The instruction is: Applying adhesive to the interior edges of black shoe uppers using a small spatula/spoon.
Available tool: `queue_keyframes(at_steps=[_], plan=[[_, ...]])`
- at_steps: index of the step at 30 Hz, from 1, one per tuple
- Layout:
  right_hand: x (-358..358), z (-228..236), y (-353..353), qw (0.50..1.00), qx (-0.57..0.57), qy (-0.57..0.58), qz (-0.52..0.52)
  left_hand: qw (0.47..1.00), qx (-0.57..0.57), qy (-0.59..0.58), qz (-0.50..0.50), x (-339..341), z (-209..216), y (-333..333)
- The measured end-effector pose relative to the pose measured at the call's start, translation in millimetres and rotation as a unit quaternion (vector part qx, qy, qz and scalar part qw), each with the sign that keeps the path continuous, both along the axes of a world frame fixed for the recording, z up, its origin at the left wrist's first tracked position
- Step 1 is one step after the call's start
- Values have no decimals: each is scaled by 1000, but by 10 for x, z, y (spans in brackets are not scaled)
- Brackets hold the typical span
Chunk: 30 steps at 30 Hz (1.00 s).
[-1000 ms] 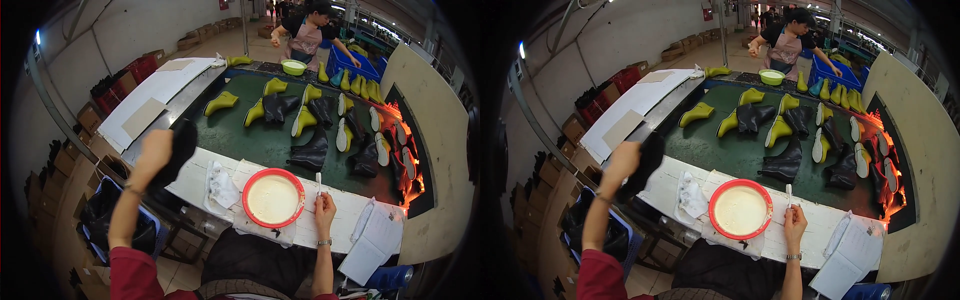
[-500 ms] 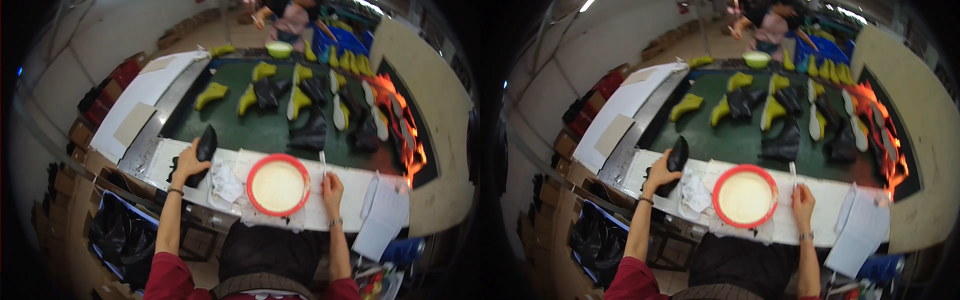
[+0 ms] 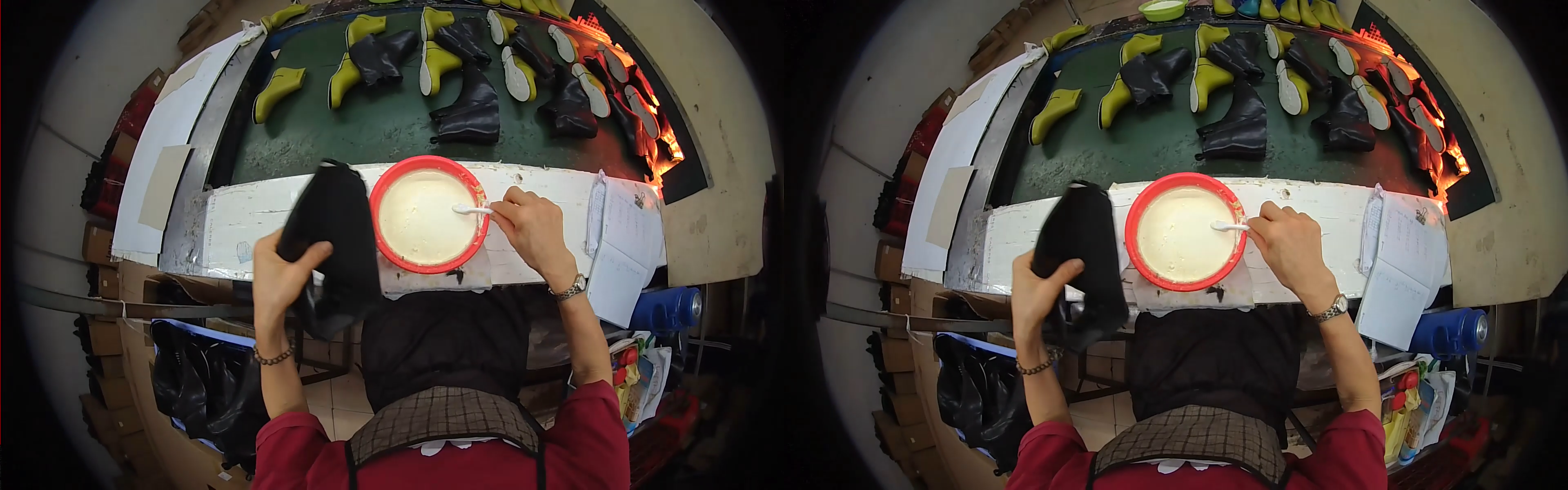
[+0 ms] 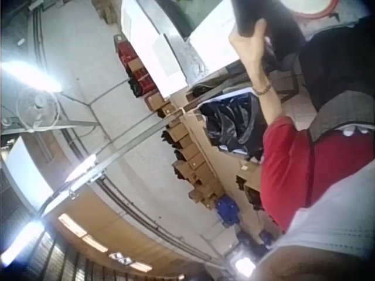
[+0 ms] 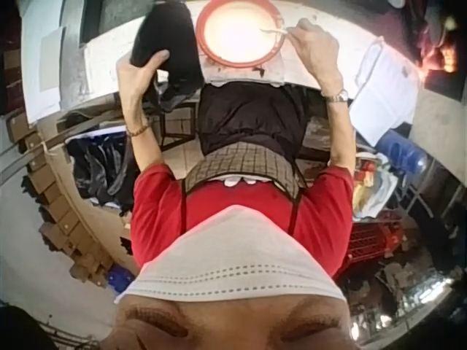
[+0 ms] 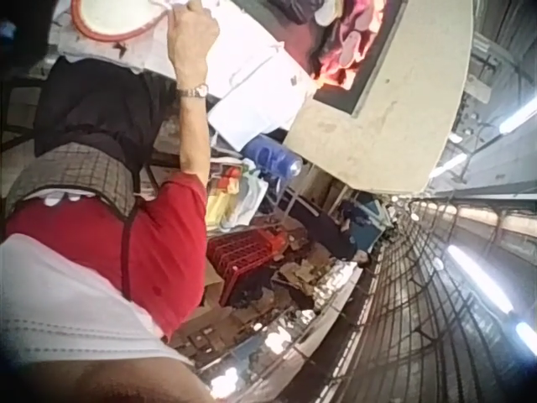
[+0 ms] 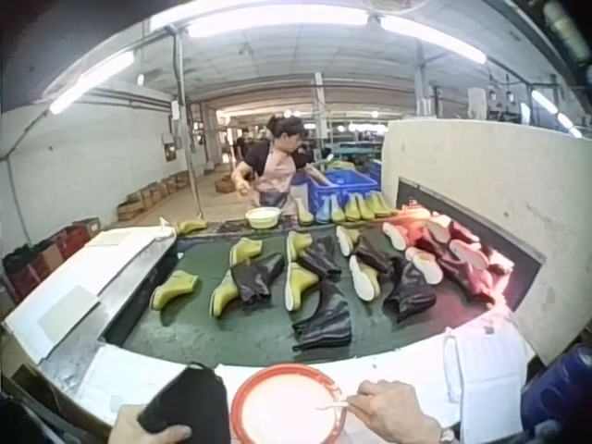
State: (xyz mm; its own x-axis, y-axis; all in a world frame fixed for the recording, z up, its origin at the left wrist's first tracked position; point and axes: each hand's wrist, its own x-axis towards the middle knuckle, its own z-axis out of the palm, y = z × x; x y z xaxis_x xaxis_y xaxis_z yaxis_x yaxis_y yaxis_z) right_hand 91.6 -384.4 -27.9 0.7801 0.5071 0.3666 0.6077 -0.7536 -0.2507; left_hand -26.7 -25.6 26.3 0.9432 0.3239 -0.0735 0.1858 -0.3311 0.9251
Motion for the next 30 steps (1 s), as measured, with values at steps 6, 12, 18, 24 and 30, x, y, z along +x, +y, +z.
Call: queue_keyframes(at_steps=[6,12,18,24,30], plan=[[-108,-53,-70,998,41,38,17,979,-171,78,-85,-56,-133,-194],[-60,159,-51,967,227,108,40,946,-262,130,-140,20,-115,-289],[94,375,236,950,234,46,201,917,-333,129,-178,3,16,-400],[-46,277,292,956,249,61,141,961,-257,48,-89,-55,54,-276],[-175,209,379,946,277,83,145,970,-241,-35,-23,-20,27,-255]])
